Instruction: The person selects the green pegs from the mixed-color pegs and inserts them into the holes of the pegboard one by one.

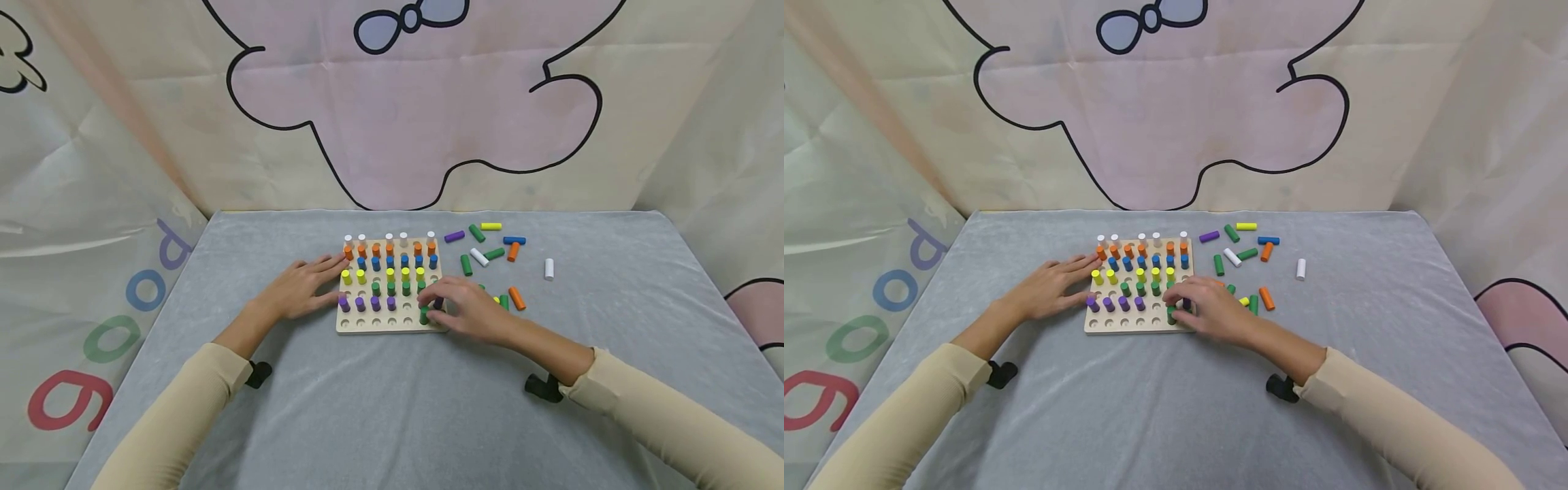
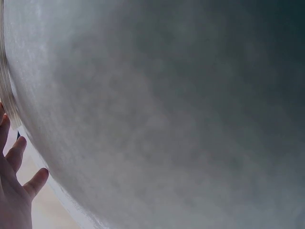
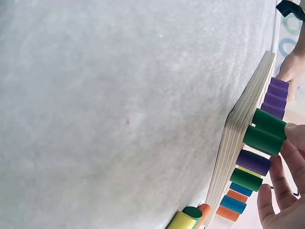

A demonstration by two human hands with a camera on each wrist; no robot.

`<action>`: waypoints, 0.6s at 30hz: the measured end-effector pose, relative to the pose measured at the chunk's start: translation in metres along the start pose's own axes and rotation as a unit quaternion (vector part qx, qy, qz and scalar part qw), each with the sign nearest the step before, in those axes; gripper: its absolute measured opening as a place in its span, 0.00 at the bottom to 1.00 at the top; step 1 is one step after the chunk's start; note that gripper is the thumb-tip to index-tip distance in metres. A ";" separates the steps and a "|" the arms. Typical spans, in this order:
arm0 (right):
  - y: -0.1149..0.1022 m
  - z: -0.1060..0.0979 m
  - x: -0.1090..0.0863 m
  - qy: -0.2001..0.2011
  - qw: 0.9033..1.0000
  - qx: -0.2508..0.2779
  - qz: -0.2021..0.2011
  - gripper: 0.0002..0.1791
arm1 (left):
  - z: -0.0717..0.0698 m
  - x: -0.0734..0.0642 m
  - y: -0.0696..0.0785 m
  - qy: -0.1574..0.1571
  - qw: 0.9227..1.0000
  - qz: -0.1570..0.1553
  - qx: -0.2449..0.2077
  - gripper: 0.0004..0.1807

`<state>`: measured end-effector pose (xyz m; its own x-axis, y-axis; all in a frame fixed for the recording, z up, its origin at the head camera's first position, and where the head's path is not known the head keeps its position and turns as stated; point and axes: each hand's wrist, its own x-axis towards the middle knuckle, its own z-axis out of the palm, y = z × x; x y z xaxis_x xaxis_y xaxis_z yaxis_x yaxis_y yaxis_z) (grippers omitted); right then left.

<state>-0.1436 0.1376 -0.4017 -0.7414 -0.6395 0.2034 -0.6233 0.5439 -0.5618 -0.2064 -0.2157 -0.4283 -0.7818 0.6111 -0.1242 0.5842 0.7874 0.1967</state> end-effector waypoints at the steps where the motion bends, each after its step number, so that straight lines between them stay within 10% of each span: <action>1: 0.000 0.000 0.000 -0.001 1.000 0.000 0.000 0.16 | 0.000 0.000 0.000 -0.001 1.000 0.000 0.000 0.44; 18: 0.011 -0.023 -0.009 0.022 1.000 0.013 -0.001 0.18 | 0.001 0.001 0.000 -0.009 1.000 -0.007 -0.002 0.44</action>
<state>-0.1492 0.1620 -0.3913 -0.7504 -0.6157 0.2402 -0.6191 0.5274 -0.5819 -0.2077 -0.2152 -0.4290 -0.7864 0.6008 -0.1438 0.5720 0.7960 0.1978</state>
